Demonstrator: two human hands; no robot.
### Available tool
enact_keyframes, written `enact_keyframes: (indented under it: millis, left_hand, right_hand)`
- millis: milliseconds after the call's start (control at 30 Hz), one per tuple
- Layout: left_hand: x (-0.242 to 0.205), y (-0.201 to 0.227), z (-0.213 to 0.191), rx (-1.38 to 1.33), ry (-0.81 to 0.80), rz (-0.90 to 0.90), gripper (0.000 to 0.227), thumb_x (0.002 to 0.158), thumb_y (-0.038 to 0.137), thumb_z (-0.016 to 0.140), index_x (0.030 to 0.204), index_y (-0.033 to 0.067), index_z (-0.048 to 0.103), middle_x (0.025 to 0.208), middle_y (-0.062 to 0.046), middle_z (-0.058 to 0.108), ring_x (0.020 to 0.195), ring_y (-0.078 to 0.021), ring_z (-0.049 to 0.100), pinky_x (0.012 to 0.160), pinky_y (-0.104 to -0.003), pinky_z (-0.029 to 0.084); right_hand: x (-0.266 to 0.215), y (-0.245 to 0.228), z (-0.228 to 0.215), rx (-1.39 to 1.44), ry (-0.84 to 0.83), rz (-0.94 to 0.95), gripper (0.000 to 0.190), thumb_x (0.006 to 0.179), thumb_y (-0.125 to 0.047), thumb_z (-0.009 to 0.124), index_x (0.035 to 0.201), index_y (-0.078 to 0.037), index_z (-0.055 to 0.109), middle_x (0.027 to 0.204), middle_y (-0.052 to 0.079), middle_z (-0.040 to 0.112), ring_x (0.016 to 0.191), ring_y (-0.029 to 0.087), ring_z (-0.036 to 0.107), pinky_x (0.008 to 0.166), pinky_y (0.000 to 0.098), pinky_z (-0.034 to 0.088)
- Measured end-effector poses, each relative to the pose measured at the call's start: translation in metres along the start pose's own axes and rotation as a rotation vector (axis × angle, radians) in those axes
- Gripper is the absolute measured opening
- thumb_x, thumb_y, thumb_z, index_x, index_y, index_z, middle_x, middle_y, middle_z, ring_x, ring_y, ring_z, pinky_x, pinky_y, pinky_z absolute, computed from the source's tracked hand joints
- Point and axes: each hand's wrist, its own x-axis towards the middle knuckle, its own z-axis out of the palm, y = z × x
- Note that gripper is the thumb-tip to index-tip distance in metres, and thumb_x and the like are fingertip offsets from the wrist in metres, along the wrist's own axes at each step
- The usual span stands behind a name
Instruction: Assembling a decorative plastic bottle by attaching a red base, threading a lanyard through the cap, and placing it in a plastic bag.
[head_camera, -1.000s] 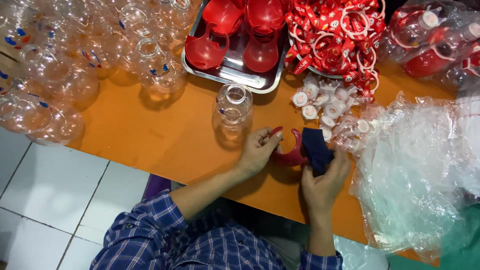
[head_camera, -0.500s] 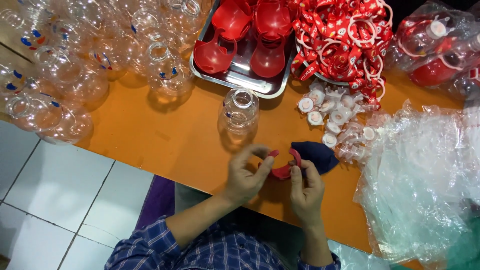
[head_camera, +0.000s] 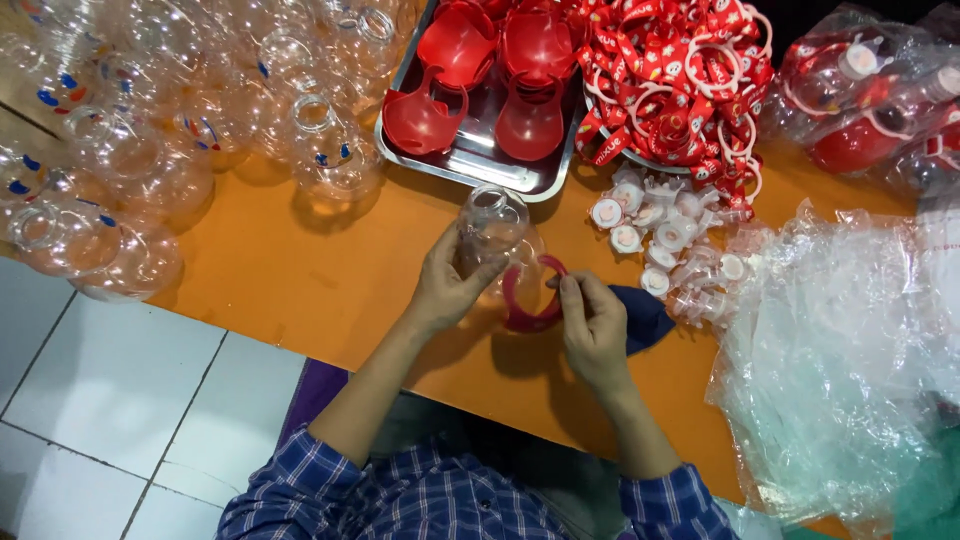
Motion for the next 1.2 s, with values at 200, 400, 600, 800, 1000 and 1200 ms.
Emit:
enact_keyframes:
  millis: [200,400,600,800,1000,1200]
  left_hand:
    - [-0.014,-0.016,0.003,-0.128,-0.127,-0.067,0.049,0.098,0.019,0.063,0.142,0.0037,0.049,0.111,-0.012,0.071,0.109,-0.0209,0.066,0.098,-0.042,0.055]
    - [-0.019,-0.009,0.010,0.273,-0.093,0.054,0.087,0.065,0.037,0.093,0.135,0.0037,0.053,0.112,-0.020,0.068,0.109,-0.0344,0.069,0.098,-0.049,0.054]
    - [-0.015,-0.007,0.007,0.142,-0.134,0.098,0.063,0.079,0.026,0.082,0.130,0.0008,0.054,0.099,-0.015,0.066,0.096,-0.0245,0.068,0.089,-0.043,0.058]
    - [-0.018,-0.007,0.005,0.112,-0.184,0.122,0.056,0.078,0.023,0.082,0.124,-0.0005,0.060,0.098,-0.015,0.067,0.095,-0.0235,0.069,0.085,-0.040,0.059]
    - [-0.016,0.002,0.011,0.092,-0.210,0.143,0.059,0.077,0.029,0.083,0.123,-0.0004,0.060,0.100,-0.017,0.068,0.097,-0.0252,0.069,0.086,-0.043,0.058]
    - [-0.019,0.002,0.008,0.066,-0.239,0.148,0.063,0.074,0.028,0.084,0.125,-0.0007,0.061,0.101,-0.016,0.070,0.098,-0.0232,0.071,0.087,-0.041,0.058]
  right_hand:
    - [0.003,0.012,0.010,-0.045,0.010,0.043,0.033,0.111,-0.022,0.052,0.089,-0.004,0.069,0.063,0.008,0.056,0.062,0.016,0.053,0.064,0.0320,0.050]
    - [0.002,0.019,0.016,-0.046,0.039,0.132,0.037,0.111,-0.024,0.052,0.080,-0.007,0.064,0.055,0.005,0.050,0.056,0.013,0.049,0.057,0.0284,0.047]
    - [0.009,0.021,0.017,-0.090,0.016,0.181,0.039,0.111,-0.023,0.050,0.077,-0.008,0.060,0.053,0.007,0.047,0.052,0.014,0.047,0.050,0.0273,0.043]
    - [0.022,0.024,0.012,-0.100,-0.081,0.203,0.039,0.110,-0.025,0.055,0.076,-0.008,0.062,0.051,0.006,0.046,0.050,0.014,0.045,0.048,0.0277,0.041]
    - [0.034,0.011,0.015,-0.043,-0.085,0.181,0.025,0.111,-0.021,0.046,0.103,-0.005,0.064,0.062,0.011,0.056,0.063,0.019,0.056,0.062,0.0346,0.050]
    - [0.044,0.007,0.017,0.013,-0.153,0.205,0.022,0.108,-0.010,0.046,0.124,-0.001,0.058,0.055,0.004,0.051,0.056,0.015,0.050,0.060,0.0285,0.044]
